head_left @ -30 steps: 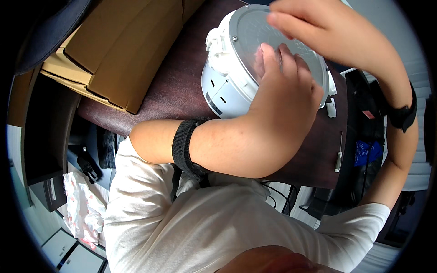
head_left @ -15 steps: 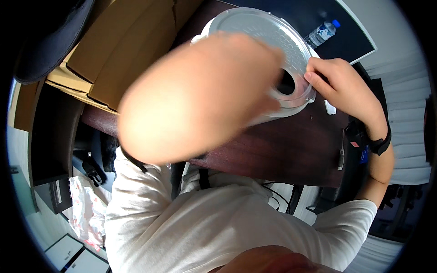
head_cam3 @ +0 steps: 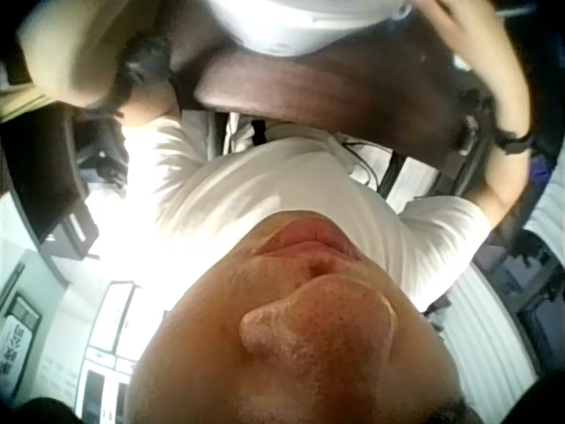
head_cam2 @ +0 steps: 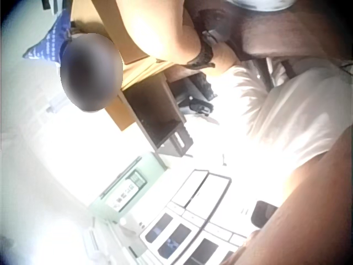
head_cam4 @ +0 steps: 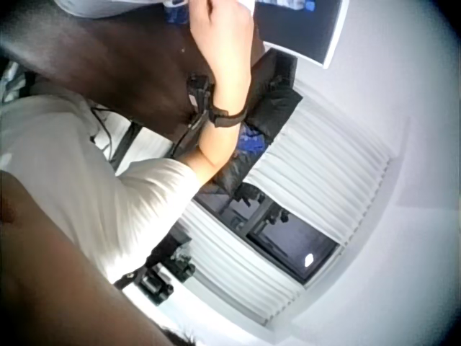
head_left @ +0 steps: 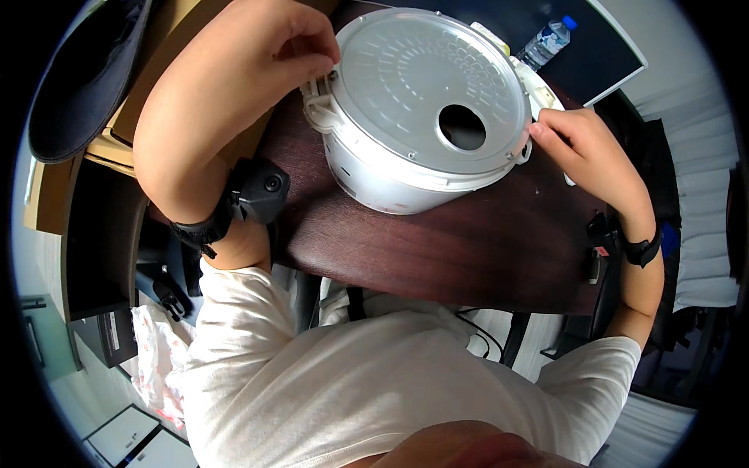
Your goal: The person assembles a white circular appliance by hand, pressing a clear plastic cover onto the base and securing it with screws. They use a screwdriver to tighten the screws around the perimeter of the cover.
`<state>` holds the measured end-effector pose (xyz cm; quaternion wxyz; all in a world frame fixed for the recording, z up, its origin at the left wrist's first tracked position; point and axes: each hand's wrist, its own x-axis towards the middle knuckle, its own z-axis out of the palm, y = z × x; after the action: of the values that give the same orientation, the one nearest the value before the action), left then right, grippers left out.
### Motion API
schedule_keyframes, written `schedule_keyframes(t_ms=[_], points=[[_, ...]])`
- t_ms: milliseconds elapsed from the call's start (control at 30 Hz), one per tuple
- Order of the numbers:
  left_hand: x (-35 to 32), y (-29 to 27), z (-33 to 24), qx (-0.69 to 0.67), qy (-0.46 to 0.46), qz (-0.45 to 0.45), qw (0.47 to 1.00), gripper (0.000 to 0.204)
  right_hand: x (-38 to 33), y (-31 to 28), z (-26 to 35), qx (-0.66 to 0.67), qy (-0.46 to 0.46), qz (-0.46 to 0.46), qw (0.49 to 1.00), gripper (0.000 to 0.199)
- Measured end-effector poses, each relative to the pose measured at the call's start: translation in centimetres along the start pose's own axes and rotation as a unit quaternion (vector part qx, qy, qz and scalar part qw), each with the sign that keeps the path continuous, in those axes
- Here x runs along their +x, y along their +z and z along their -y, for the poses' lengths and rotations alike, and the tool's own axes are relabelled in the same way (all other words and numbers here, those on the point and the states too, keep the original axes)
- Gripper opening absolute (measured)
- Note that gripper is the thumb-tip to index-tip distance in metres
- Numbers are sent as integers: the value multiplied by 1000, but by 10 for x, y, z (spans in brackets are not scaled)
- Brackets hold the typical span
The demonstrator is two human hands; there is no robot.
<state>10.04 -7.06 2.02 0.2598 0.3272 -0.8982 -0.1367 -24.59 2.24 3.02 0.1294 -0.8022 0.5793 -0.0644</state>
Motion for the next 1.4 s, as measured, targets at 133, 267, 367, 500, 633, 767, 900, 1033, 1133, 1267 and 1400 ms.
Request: schedule_keyframes(t_ms=[133, 267, 367, 500, 633, 767, 900, 1033, 1133, 1267, 1400], points=[[3, -1, -1, -11, -30, 40, 999, 11, -3, -1, -3, 8, -2, 3, 1000, 35], [6, 3, -2, -1, -18, 24, 1000, 10, -8, 1, -10, 22, -17, -19, 999, 32], [7, 5, -2, 0, -20, 20, 1000, 10, -13, 5, -18, 28, -19, -37, 999, 31], [8, 7, -4, -8, -31, 18, 999, 9, -22, 11, -29, 52, 9, -41, 998, 31], [11, 7, -9, -1, -35, 37, 999, 9, -36, 17, -48, 40, 43, -27, 998, 32], [10, 3, -8, -20, -103, 47, 993, 9, -48, 31, -94, 12, 99, 10, 995, 34], [9, 12, 0, -96, -105, 47, 989, 6, -78, 72, -148, -6, 186, 54, 981, 27], [5, 14, 1, -54, -115, 41, 991, 5, -93, 113, -175, 5, 219, 50, 974, 18], [5, 11, 0, -45, -109, 55, 992, 4, -92, 124, -178, 29, 227, 53, 972, 17], [6, 7, 0, -65, -104, 74, 990, 3, -91, 124, -180, 19, 194, 35, 980, 14], [7, 6, -1, -36, -51, 74, 995, 5, -91, 132, -187, 16, 167, 28, 985, 14]])
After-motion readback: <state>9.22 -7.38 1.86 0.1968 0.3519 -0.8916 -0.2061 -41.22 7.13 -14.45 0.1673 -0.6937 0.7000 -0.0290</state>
